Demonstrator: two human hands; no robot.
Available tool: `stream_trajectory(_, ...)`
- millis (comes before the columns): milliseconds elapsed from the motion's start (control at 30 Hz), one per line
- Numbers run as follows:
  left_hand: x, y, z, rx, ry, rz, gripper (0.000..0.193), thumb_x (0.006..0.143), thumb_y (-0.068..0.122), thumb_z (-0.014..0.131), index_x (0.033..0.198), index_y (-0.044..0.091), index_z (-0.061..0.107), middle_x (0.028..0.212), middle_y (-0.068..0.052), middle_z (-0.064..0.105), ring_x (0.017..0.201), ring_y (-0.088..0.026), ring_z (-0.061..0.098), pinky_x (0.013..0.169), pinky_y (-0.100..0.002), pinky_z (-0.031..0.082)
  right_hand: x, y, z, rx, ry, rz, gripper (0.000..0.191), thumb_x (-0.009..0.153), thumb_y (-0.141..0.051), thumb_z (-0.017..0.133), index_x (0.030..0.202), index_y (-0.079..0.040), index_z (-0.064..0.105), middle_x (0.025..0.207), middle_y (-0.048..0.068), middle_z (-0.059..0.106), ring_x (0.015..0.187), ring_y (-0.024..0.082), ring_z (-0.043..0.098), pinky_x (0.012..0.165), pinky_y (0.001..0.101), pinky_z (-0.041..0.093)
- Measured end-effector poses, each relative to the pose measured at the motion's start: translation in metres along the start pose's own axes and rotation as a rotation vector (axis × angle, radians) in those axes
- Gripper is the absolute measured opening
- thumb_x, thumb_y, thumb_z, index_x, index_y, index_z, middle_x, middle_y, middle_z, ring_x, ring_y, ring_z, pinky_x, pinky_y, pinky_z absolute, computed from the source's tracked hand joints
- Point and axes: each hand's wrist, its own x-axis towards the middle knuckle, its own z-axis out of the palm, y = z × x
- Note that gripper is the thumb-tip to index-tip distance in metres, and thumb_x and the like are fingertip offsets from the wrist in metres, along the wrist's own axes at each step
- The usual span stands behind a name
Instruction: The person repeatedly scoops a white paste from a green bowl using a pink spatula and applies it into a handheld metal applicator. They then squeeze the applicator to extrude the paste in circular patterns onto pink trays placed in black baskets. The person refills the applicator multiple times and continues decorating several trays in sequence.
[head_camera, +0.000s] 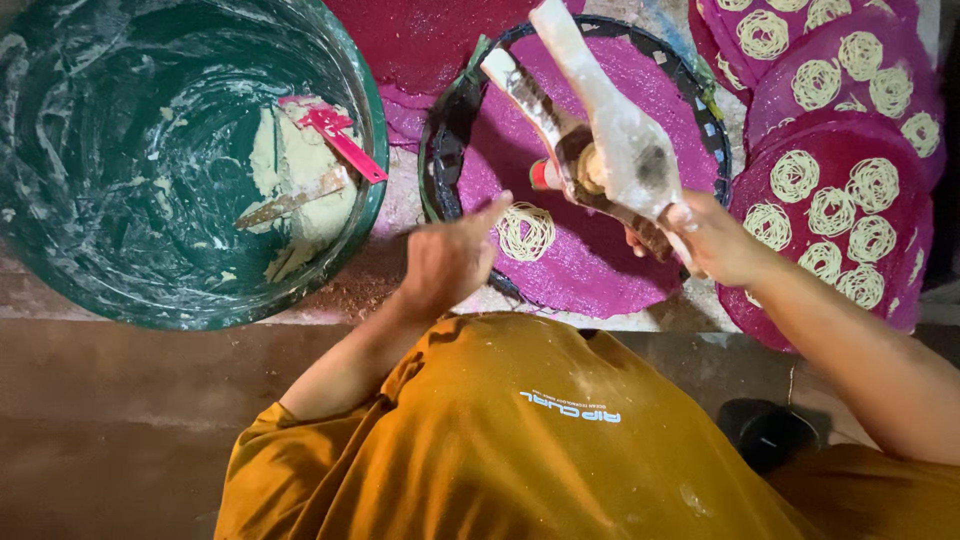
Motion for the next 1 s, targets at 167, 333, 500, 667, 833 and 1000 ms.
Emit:
stream_trajectory(167, 0.069, 0.026, -0.026, -1.313, -0.146, 0.054, 0.072, 0.102, 0.047, 0.063, 0.154, 0.001, 0.044, 0.132, -0.012, 0.063, 0.130, -0.023, 0.058, 0.113, -0.040, 0.045, 0.005, -0.007, 0.002, -0.068, -0.160, 0.178, 0.080, 0.093, -0.071, 0.036, 0.121, -0.002, 0.064, 0.105, 0.013, 0.075, 0.096, 0.023, 0.073, 0.088, 0.0391, 0.059)
stream_trajectory(333, 0.127, 0.041, -0.020, -1.542, -0.126, 0.116, 0.058, 0.098, 0.063, 0.052, 0.121, 0.010, 0.057, 0.102, -0.003, 0.062, 0.108, -0.020, 0.059, 0.108, -0.039, 0.044, 0.029, -0.054, -0.007, -0.011, -0.201, 0.352, 0.075, 0.093, -0.066, 0.025, 0.123, -0.008, 0.062, 0.100, 0.014, 0.077, 0.093, 0.022, 0.076, 0.088, 0.0363, 0.061)
stream_trajectory(500, 0.158, 0.015, -0.039, -1.629, -0.075, 0.232, 0.044, 0.105, 0.058, 0.043, 0.098, 0.016, 0.055, 0.087, 0.002, 0.055, 0.087, -0.016, 0.056, 0.095, -0.037, 0.046, 0.061, -0.084, 0.005, -0.438, -0.003, 0.194, 0.079, 0.101, -0.064, 0.026, 0.103, 0.001, 0.071, 0.083, 0.014, 0.074, 0.073, 0.022, 0.070, 0.068, 0.0362, 0.057)
stream_trajectory(667, 0.156, -0.006, -0.038, -1.673, -0.071, 0.259, 0.049, 0.104, 0.063, 0.041, 0.096, 0.016, 0.057, 0.080, 0.001, 0.054, 0.081, -0.015, 0.057, 0.082, -0.035, 0.046, 0.069, -0.087, 0.018, -0.364, 0.012, 0.260, 0.076, 0.100, -0.064, 0.030, 0.100, 0.002, 0.067, 0.080, 0.011, 0.071, 0.066, 0.020, 0.064, 0.060, 0.0349, 0.055)
stream_trajectory(833, 0.172, -0.003, -0.029, -1.683, 0.069, 0.200, 0.048, 0.099, 0.059, 0.040, 0.088, 0.015, 0.055, 0.074, 0.001, 0.053, 0.075, -0.016, 0.054, 0.084, -0.038, 0.048, 0.073, -0.097, 0.002, -0.370, 0.084, 0.244, 0.070, 0.099, -0.062, 0.038, 0.102, 0.002, 0.065, 0.079, 0.011, 0.067, 0.068, 0.018, 0.064, 0.061, 0.0327, 0.054)
stream_trajectory(1000, 0.175, -0.002, -0.048, -1.593, 0.008, 0.272, 0.050, 0.100, 0.061, 0.041, 0.091, 0.014, 0.055, 0.076, 0.002, 0.053, 0.077, -0.016, 0.054, 0.077, -0.034, 0.046, 0.080, -0.095, 0.014, -0.337, 0.071, 0.157, 0.066, 0.101, -0.060, 0.036, 0.102, 0.000, 0.063, 0.078, 0.009, 0.069, 0.065, 0.017, 0.066, 0.057, 0.0314, 0.053)
